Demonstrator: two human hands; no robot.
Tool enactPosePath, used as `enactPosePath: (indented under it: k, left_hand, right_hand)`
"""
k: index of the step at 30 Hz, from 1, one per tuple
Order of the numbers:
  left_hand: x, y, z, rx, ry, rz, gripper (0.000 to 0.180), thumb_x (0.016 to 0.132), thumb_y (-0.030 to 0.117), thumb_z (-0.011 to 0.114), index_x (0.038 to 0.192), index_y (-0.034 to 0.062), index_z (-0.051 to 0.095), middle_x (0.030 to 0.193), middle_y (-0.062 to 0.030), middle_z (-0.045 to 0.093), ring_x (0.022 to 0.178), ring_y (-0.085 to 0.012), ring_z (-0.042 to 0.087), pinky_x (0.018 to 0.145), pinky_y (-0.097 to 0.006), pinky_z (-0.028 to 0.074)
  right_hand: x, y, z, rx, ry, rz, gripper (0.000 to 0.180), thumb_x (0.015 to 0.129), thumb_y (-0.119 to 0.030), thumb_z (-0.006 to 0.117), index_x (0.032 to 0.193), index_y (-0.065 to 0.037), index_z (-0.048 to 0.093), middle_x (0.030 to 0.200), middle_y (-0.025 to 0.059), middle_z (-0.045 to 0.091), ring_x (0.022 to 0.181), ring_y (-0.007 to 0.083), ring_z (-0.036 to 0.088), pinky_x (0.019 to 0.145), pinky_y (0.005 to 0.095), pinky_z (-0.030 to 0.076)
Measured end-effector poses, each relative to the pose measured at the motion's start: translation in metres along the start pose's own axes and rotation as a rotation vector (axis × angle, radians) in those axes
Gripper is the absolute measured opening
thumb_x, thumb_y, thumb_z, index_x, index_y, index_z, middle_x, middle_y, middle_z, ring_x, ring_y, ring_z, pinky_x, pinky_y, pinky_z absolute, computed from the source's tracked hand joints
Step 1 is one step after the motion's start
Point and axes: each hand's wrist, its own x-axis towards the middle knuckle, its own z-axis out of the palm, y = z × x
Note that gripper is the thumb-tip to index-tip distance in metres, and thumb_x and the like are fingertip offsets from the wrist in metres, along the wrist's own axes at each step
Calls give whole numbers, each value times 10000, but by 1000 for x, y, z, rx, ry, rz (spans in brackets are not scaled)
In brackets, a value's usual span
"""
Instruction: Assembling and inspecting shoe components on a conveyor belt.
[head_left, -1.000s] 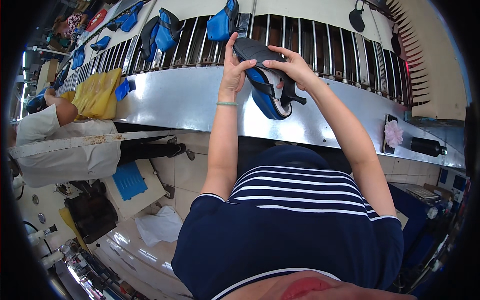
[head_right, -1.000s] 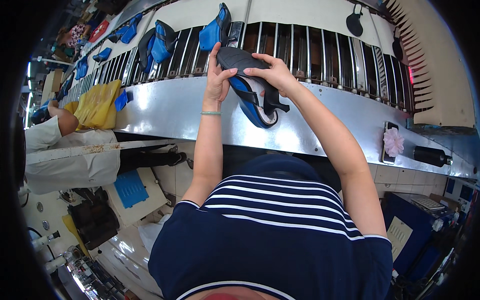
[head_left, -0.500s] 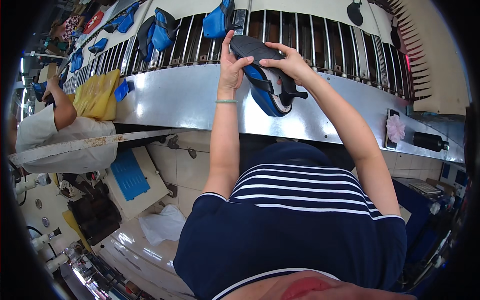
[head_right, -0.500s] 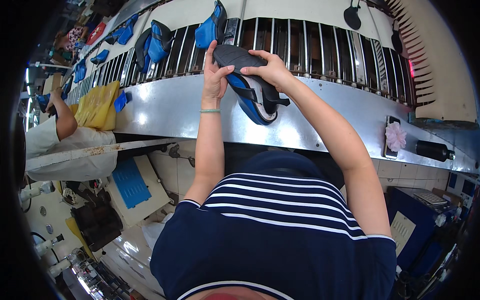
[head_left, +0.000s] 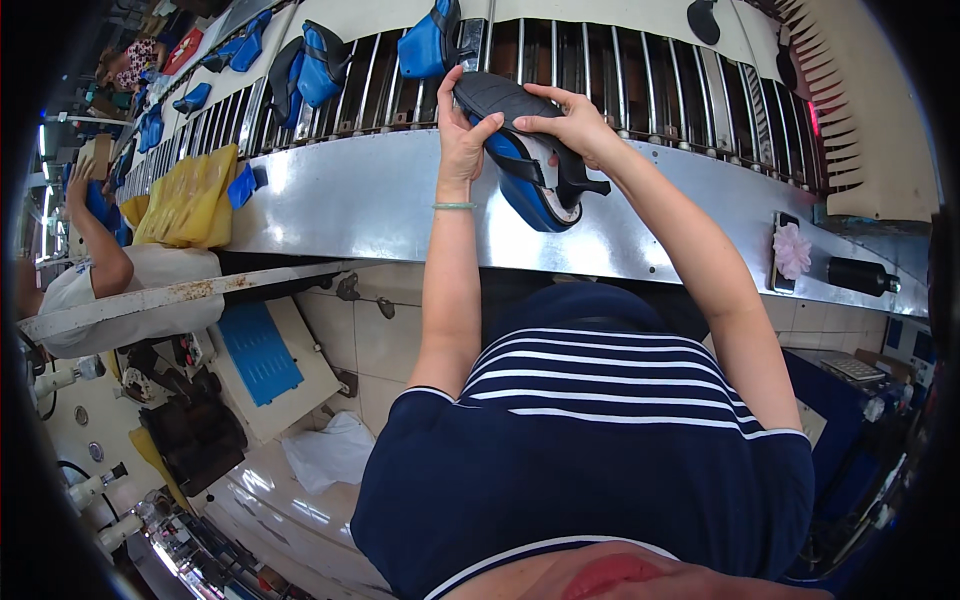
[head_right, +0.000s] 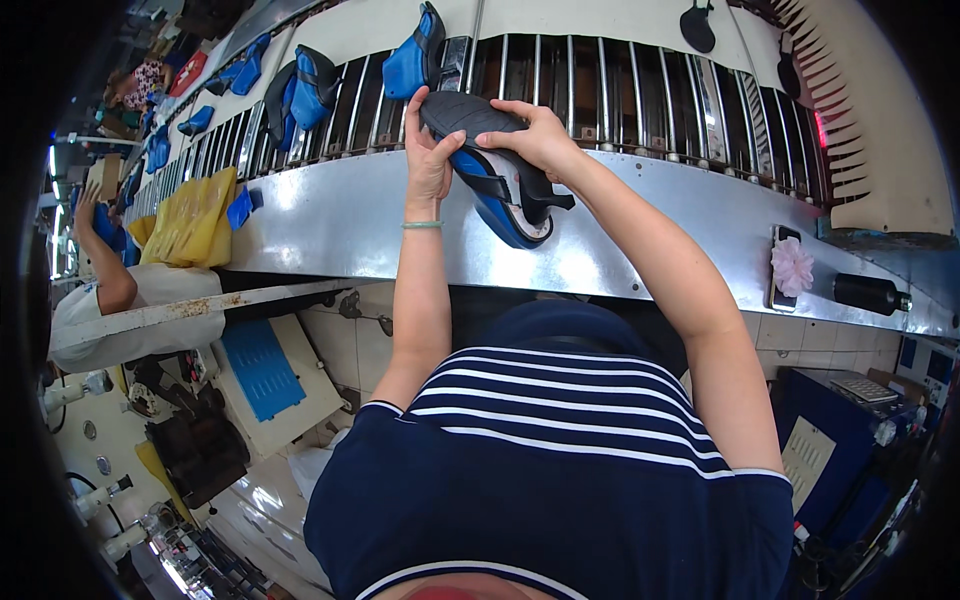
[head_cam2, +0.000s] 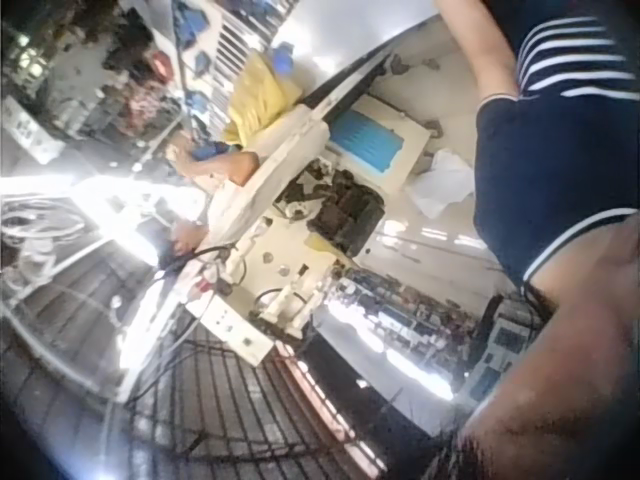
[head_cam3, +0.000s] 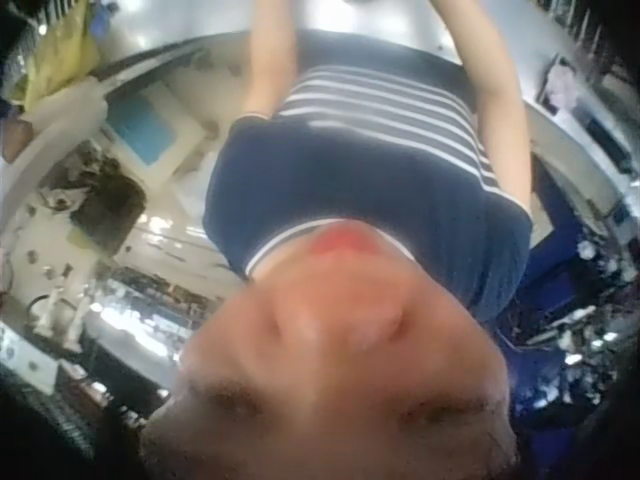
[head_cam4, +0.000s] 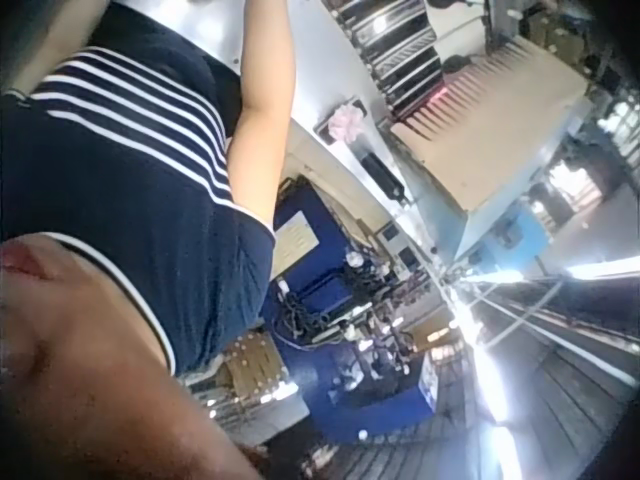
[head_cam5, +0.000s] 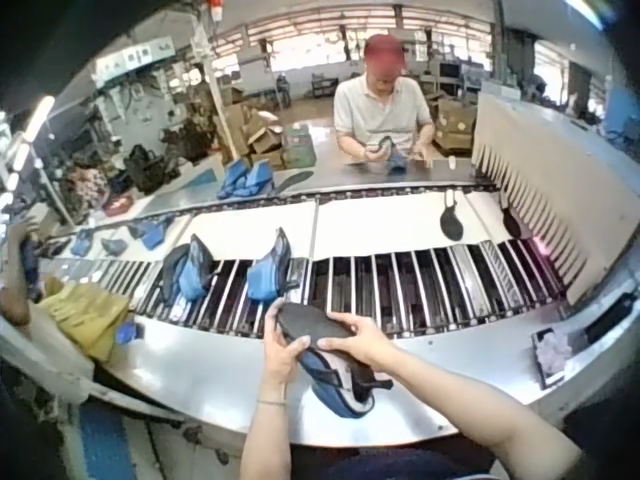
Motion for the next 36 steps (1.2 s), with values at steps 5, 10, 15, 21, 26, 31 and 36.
enactPosePath:
  k: [5,10,15,21,26,31,36]
  left_hand:
    - [-1,2,1,-31,9,9,909,702,-64,708,1477,136,275,1261,-140,504,1188,-260,528,1050,-390,429]
    - [-21,23,10,-209,116,20,963,688,-9,631,1533,169,205,1294,-169,481,1200,-288,522,1056,-407,422]
    - [-42,38,-4,-272,134,-43,894,724,95,591,1531,172,216,1376,-228,455,1238,-370,503,1071,-507,409]
    - [-61,39,-20,-441,181,-25,923,657,95,594,1516,176,267,1362,-253,463,1210,-378,523,1033,-529,450]
    - [-65,38,-22,-454,192,-4,915,652,99,589,1510,195,284,1366,-258,457,1206,-381,526,1032,-539,447]
    - [-64,32,-26,-477,156,3,905,652,101,583,1506,193,295,1366,-251,459,1203,-378,528,1035,-539,443]
    - [-66,31,-25,-480,156,2,899,655,100,580,1504,188,299,1364,-247,461,1200,-374,530,1035,-536,443]
  right_hand:
    - [2,5,1,0,-10,-49,709,738,-213,843,1368,-111,535,1002,122,675,667,148,662,407,261,512]
    - [-37,-2,12,78,-62,-170,957,786,-157,818,1523,-57,217,983,147,690,842,163,673,754,285,532]
    - [-76,12,37,244,-30,-72,334,908,-129,689,1167,-32,501,723,43,638,626,67,565,541,213,411]
    - [-82,8,62,56,-43,-155,295,967,-254,611,818,1,597,573,12,545,522,45,413,480,250,335]
    - [-75,12,69,-66,-25,-217,350,968,-247,583,766,38,598,564,102,520,526,124,451,516,324,388]
    - [-73,15,70,-73,-17,-184,339,955,-227,588,752,44,608,548,120,502,510,141,441,516,345,390]
    - [-67,24,69,-37,-29,-156,363,941,-217,596,695,49,612,501,113,481,475,137,422,496,351,375]
